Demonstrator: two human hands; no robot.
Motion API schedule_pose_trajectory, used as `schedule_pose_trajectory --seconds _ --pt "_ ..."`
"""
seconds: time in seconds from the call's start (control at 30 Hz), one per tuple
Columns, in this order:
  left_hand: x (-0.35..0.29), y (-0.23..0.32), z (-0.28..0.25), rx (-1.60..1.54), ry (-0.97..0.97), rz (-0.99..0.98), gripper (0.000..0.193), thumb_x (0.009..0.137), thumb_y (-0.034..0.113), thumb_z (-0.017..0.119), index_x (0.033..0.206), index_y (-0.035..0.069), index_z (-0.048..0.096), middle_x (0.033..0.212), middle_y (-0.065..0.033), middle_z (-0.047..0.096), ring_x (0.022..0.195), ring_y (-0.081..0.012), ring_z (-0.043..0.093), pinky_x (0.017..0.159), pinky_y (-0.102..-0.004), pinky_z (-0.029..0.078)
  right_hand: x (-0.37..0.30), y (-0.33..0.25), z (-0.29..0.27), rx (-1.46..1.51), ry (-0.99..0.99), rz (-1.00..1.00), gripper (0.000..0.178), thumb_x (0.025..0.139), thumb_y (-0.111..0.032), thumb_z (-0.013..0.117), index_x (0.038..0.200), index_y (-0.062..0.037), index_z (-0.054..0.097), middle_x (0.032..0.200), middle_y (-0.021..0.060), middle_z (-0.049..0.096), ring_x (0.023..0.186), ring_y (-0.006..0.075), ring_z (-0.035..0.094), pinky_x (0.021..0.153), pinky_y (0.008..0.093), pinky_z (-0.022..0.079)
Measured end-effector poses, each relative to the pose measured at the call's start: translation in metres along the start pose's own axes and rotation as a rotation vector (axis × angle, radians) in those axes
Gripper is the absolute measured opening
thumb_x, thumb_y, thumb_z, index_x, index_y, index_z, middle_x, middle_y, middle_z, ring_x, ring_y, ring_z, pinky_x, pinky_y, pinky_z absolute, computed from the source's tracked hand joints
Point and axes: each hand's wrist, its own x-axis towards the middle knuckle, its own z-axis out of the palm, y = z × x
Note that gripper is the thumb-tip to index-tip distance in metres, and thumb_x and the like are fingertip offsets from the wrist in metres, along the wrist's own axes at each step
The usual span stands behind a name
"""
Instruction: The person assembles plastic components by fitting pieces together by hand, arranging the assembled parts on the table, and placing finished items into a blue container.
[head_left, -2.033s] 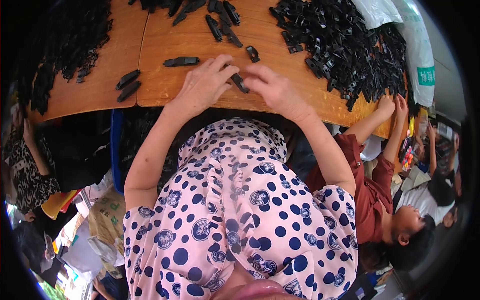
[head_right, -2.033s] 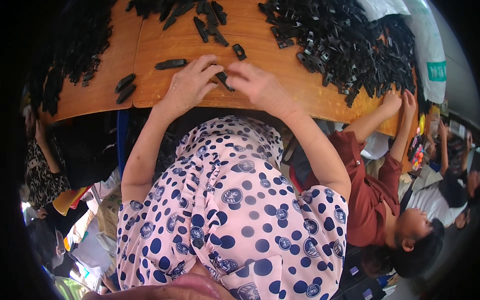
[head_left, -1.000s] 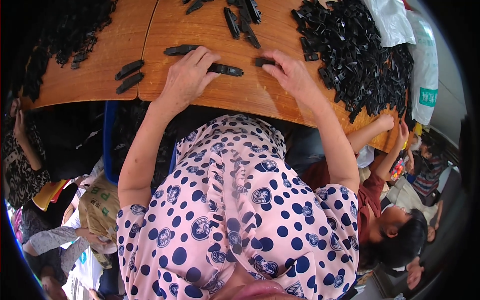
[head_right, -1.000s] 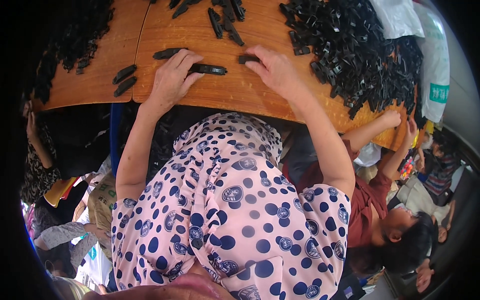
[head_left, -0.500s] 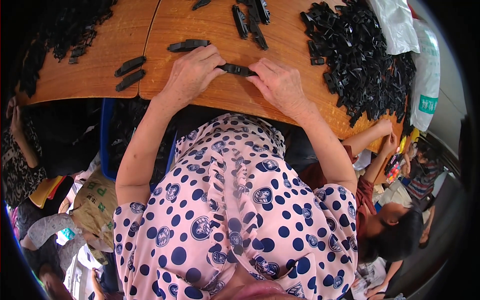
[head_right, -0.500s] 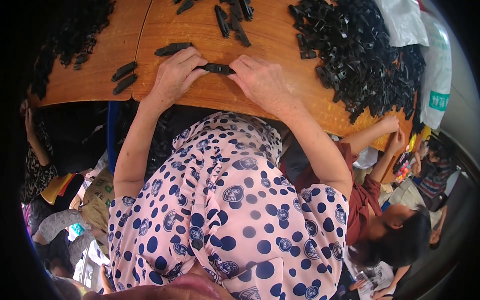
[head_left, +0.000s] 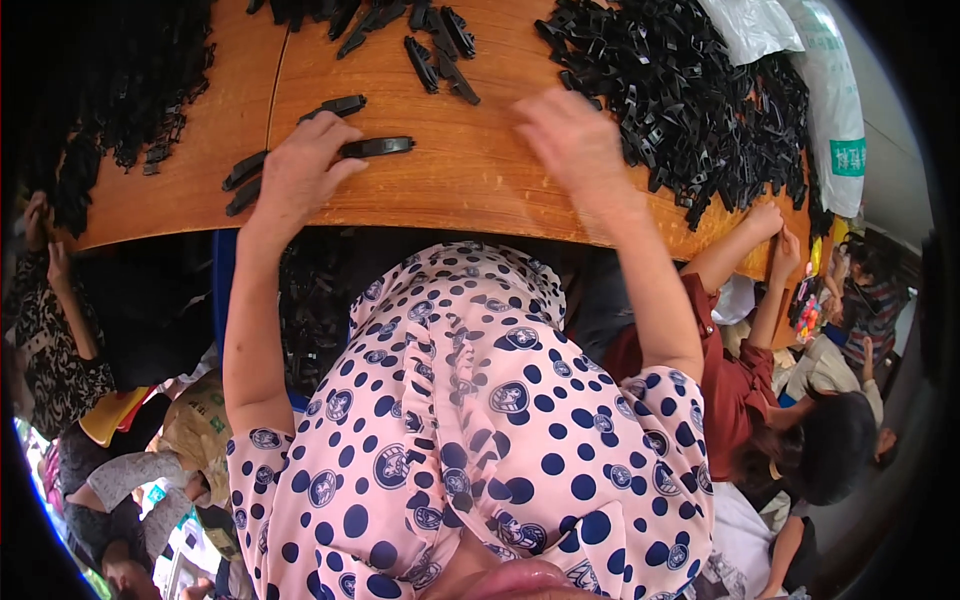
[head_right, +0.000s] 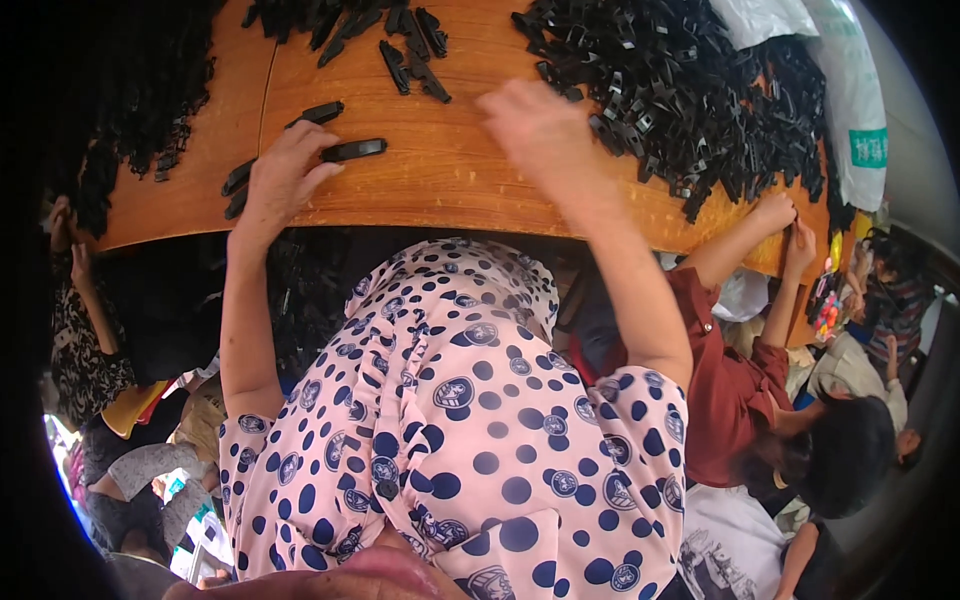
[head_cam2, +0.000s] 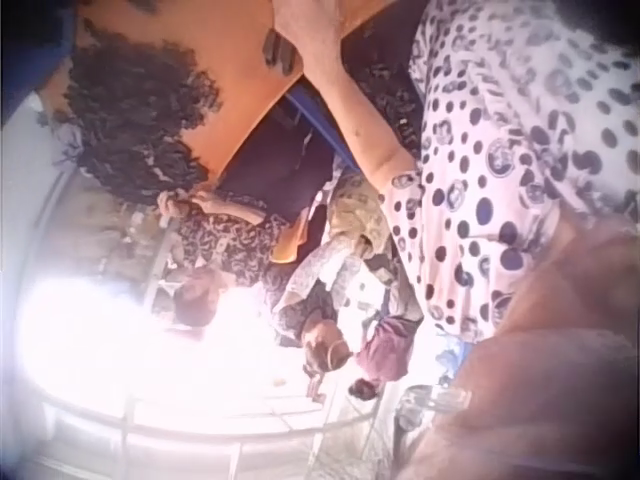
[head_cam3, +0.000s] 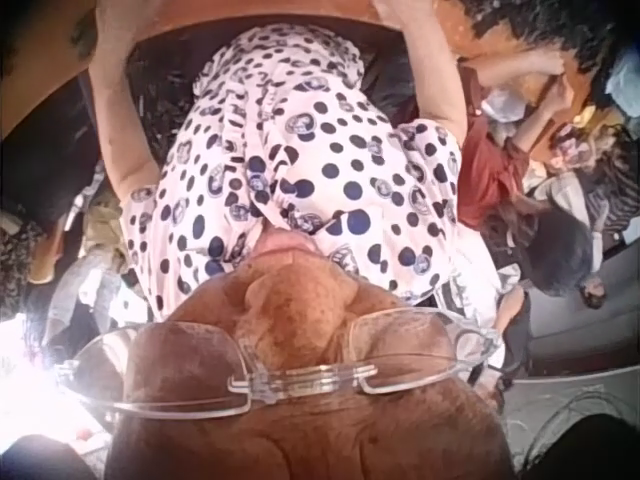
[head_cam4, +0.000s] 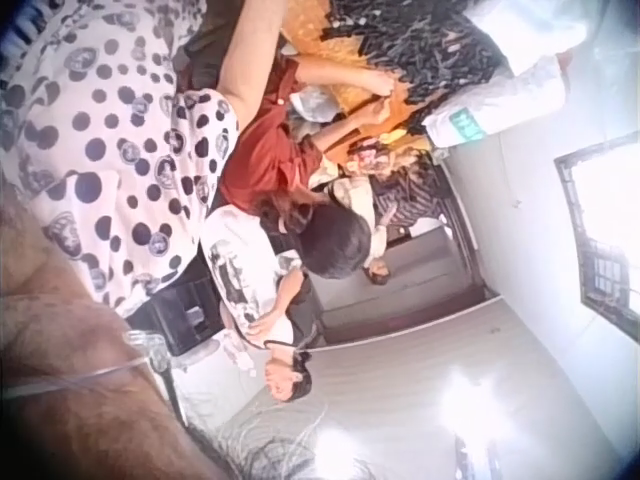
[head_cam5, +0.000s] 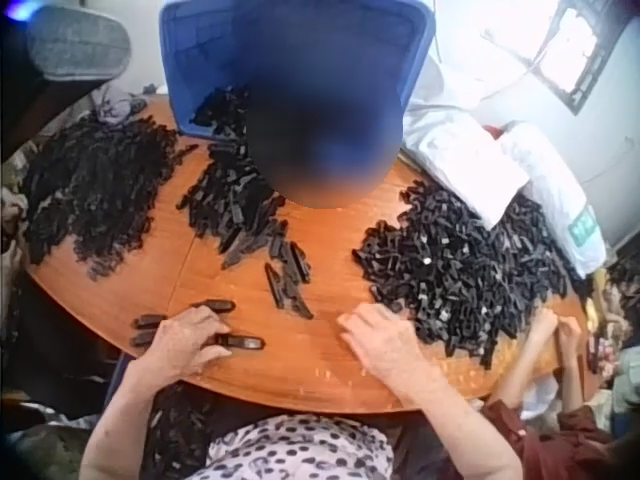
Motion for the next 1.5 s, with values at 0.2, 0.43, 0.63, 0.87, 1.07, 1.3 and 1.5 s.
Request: schedule_pose_trajectory --seconds 0.2,0.43,0.63,0.87,1.07,1.3,1.5 --pt "0.057 0.008 0.003 0.214 0.182 0.249 0.026 0.087 0.008 0.067 0.113 0.007 0.062 0.114 -0.0083 0.059 0.103 -0.0304 0.060 0.082 -0.0402 0.053 -0.029 0.074 -0.001 -0.378 -0.149 0.016 0.030 0.078 -0.002 0.064 0.106 -0.0106 0.064 0.101 0.0068 0.058 0.097 0.0259 0.061 0.078 0.0385 0.054" --pt "0.096 -0.016 0.039 0.354 0.234 0.392 0.024 0.087 0.007 0.068 0.109 0.011 0.060 0.108 -0.0036 0.058 0.105 -0.0258 0.059 0.080 -0.0383 0.056 -0.024 0.047 0.006 -0.036 -0.033 0.082 0.020 0.094 -0.008 0.059 0.114 -0.0112 0.058 0.098 0.0118 0.061 0.091 0.0323 0.064 0.073 0.0404 0.054" --pt "0.069 0.004 0.040 0.326 0.040 0.312 0.023 0.086 0.015 0.072 0.104 0.010 0.059 0.105 -0.0044 0.057 0.100 -0.0237 0.060 0.079 -0.0376 0.055 -0.023 0.015 0.022 0.298 -0.161 0.333 0.016 0.097 -0.020 0.059 0.112 -0.0127 0.060 0.095 0.0169 0.071 0.088 0.0397 0.067 0.072 0.0487 0.053" --pt "0.057 0.019 0.035 0.117 0.076 0.252 0.022 0.086 0.018 0.072 0.102 0.007 0.061 0.105 -0.0065 0.057 0.095 -0.0278 0.063 0.076 -0.0402 0.053 -0.030 0.029 0.022 0.383 -0.139 0.401 0.027 0.090 -0.025 0.072 0.108 -0.0076 0.063 0.098 0.0175 0.072 0.089 0.0392 0.069 0.073 0.0447 0.055" --pt "0.058 0.012 0.033 0.051 -0.009 0.227 0.020 0.088 0.018 0.070 0.100 0.005 0.061 0.095 -0.0097 0.058 0.092 -0.0304 0.062 0.077 -0.0417 0.051 0.001 -0.001 0.029 0.569 -0.015 0.340 0.024 0.090 -0.023 0.073 0.106 -0.0081 0.065 0.092 0.0151 0.072 0.081 0.0350 0.069 0.069 0.0403 0.054" --pt "0.051 0.019 0.034 -0.105 -0.041 0.219 0.018 0.088 0.016 0.069 0.097 0.003 0.060 0.091 -0.0100 0.058 0.090 -0.0303 0.061 0.077 -0.0422 0.050 0.007 -0.005 0.034 0.307 -0.048 0.079 0.020 0.085 -0.018 0.074 0.102 -0.0072 0.068 0.096 0.0076 0.062 0.083 0.0290 0.065 0.068 0.0388 0.052" --pt "0.050 0.018 0.037 -0.091 -0.037 0.214 0.018 0.087 0.016 0.070 0.096 0.003 0.061 0.091 -0.0087 0.058 0.088 -0.0288 0.062 0.076 -0.0415 0.052 0.011 -0.004 0.014 0.152 -0.193 -0.046 0.020 0.088 -0.019 0.072 0.102 -0.0053 0.067 0.099 0.0087 0.064 0.081 0.0316 0.067 0.065 0.0405 0.054"
